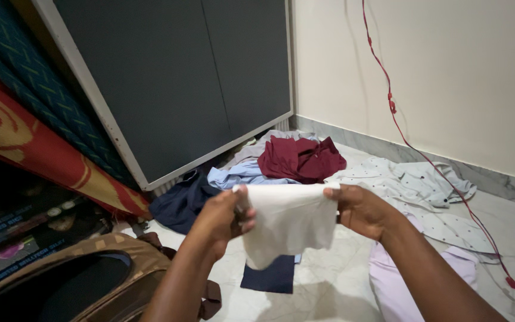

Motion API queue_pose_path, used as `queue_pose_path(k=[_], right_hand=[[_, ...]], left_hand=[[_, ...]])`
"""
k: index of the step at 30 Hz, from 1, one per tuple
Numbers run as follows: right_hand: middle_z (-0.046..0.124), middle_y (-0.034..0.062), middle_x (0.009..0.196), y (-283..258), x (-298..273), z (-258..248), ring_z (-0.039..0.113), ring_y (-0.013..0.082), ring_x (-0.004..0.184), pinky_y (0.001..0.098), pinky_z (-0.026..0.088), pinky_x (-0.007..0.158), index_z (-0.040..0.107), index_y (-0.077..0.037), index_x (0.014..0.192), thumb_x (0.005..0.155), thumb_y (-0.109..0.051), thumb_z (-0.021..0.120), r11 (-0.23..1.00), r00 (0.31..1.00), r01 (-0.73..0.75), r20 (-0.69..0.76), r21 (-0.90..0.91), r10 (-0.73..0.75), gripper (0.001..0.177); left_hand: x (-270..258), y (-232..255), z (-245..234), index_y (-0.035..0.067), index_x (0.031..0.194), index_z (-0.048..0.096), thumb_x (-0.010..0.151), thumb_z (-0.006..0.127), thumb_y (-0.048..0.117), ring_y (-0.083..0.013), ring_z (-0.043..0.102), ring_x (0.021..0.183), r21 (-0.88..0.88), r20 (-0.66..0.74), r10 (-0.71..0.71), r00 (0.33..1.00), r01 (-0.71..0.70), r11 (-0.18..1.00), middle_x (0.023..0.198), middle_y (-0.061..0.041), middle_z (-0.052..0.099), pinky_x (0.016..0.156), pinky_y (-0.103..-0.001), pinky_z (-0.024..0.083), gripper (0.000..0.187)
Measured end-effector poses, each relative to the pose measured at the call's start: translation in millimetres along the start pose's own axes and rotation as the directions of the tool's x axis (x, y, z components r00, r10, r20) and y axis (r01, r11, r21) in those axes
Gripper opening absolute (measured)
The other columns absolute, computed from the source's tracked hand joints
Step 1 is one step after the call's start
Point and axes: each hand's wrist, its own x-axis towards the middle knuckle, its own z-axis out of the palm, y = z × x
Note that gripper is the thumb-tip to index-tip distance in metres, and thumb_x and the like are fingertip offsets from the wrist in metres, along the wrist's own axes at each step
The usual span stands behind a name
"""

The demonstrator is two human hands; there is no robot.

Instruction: The person picks up clothing items from a pile on the floor, folds a white tank top and a light-colored shirt, and places them into an open duffel bag.

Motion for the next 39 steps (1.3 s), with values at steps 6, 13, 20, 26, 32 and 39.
queue_pose_path(k=[6, 13, 20, 26, 32, 39], right_hand=[[0.073, 0.0067, 0.125, 18.7, -14.6, 1.5, 0.067, 0.0206, 0.124, 0.0466, 0.051, 0.107, 0.067, -0.005, 0.126, 0.078, -0.027, 0.082, 0.898, 0.87, -0.282, 0.305, -0.337, 0.387, 0.055], [0.056, 0.0055, 0.148, 34.3, -14.6, 29.2, 0.054, 0.0213, 0.135, 0.046, 0.047, 0.106, 0.039, -0.023, 0.155, 0.072, -0.051, 0.079, 0.988, 0.972, -0.156, 0.174, -0.019, 0.157, 0.096], [0.065, 0.0023, 0.135, 46.9, -5.9, 48.3, 0.062, 0.0187, 0.121, 0.0371, 0.051, 0.101, 0.049, -0.012, 0.149, 0.077, -0.041, 0.081, 0.98, 0.968, -0.191, 0.176, 0.052, 0.18, 0.084], [0.074, 0.0074, 0.122, 38.7, -5.0, 45.4, 0.07, 0.0196, 0.111, 0.0365, 0.055, 0.1, 0.061, -0.003, 0.133, 0.076, -0.02, 0.084, 0.985, 0.962, -0.143, 0.246, 0.096, 0.116, 0.065], [0.074, 0.0114, 0.112, 14.6, 4.2, 64.8, 0.072, 0.0201, 0.1, 0.036, 0.059, 0.092, 0.063, 0.001, 0.124, 0.076, -0.012, 0.083, 0.997, 0.97, -0.064, 0.239, 0.047, 0.051, 0.054], [0.072, 0.0062, 0.096, -9.3, 15.0, 109.3, 0.072, 0.0171, 0.089, 0.0346, 0.06, 0.082, 0.065, -0.006, 0.11, 0.07, -0.007, 0.085, 0.981, 0.958, -0.097, 0.252, -0.169, 0.138, 0.045]], left_hand=[[0.2, 9.1, 16.1, 0.007, 0.108, 0.063, 0.099, 0.056, 0.035, -0.015, 0.062, 0.086, -0.168, 0.027, 0.341, 0.94, -0.332, 0.928, 0.095, -0.004, 0.061, 0.091, -0.037, 0.054, 0.03], [-7.3, 10.3, 18.7, 0.004, 0.099, 0.069, 0.09, 0.061, 0.037, -0.0245, 0.07, 0.081, -0.275, 0.227, 0.143, 0.963, -0.077, 0.958, 0.091, -0.012, 0.073, 0.078, -0.04, 0.058, 0.034], [-15.6, 0.1, 16.7, 0.0, 0.099, 0.07, 0.087, 0.067, 0.034, -0.027, 0.07, 0.08, -0.421, 0.359, 0.07, 0.931, 0.094, 0.902, 0.091, -0.014, 0.073, 0.079, -0.044, 0.059, 0.037], [-21.2, -5.2, 1.7, -0.005, 0.1, 0.072, 0.083, 0.065, 0.039, -0.0329, 0.073, 0.084, -0.457, 0.465, 0.106, 0.879, 0.136, 0.879, 0.094, -0.021, 0.075, 0.083, -0.045, 0.06, 0.047], [-6.0, -26.4, -32.1, 0.001, 0.093, 0.053, 0.094, 0.063, 0.045, -0.03, 0.072, 0.095, -0.568, 0.368, 0.188, 0.911, 0.06, 0.821, 0.109, -0.017, 0.073, 0.091, -0.047, 0.058, 0.045], [0.6, -51.3, -56.2, 0.013, 0.122, 0.066, 0.083, 0.064, 0.061, -0.0208, 0.071, 0.102, -0.095, 0.454, -0.101, 0.885, 0.16, 0.983, 0.114, -0.008, 0.074, 0.093, -0.039, 0.057, 0.061]])
